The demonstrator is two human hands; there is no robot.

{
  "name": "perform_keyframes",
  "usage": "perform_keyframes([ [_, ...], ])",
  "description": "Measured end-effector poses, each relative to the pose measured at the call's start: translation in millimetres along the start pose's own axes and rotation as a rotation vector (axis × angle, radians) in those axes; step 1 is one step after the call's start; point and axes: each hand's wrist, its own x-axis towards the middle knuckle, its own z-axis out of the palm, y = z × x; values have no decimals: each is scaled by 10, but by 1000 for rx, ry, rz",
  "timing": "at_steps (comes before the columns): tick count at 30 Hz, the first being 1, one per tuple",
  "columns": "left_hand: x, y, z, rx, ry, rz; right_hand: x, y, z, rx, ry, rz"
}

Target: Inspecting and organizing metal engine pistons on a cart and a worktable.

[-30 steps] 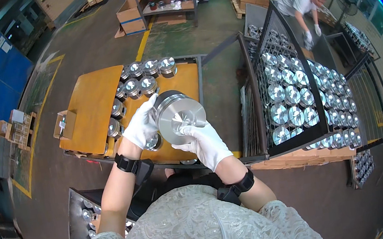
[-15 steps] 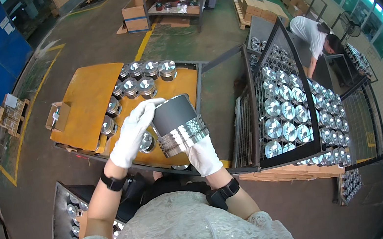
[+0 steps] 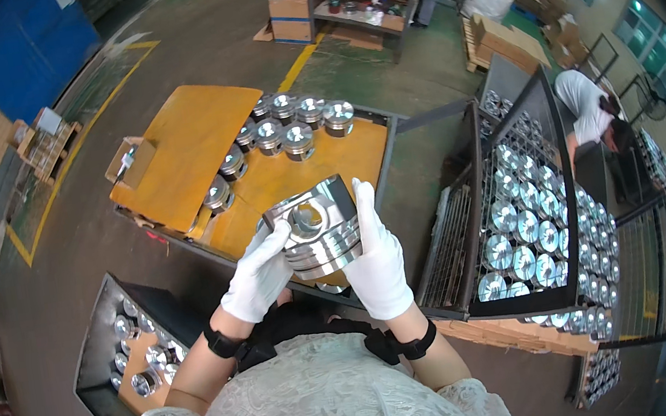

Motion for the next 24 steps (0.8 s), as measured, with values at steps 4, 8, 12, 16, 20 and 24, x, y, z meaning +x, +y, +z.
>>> perform_keyframes([
  [4, 76, -110, -299, -52, 6, 5, -10, -239, 104, -69, 95, -95],
  [8, 186, -204, -389, -270, 16, 43, -44, -352, 176, 104, 174, -210],
  [12, 426, -326, -610, -486, -334, -133, -147, -389, 266, 132, 133, -300],
  [16, 468, -317, -523, -354, -304, -132, -204, -328, 204, 215, 124, -271],
  [20, 490, -322, -701, -353, -273, -163, -336, -223, 187, 283, 93, -99],
  [24, 243, -296, -526, -82, 3, 22, -352, -118, 336, 1018, 215, 168],
])
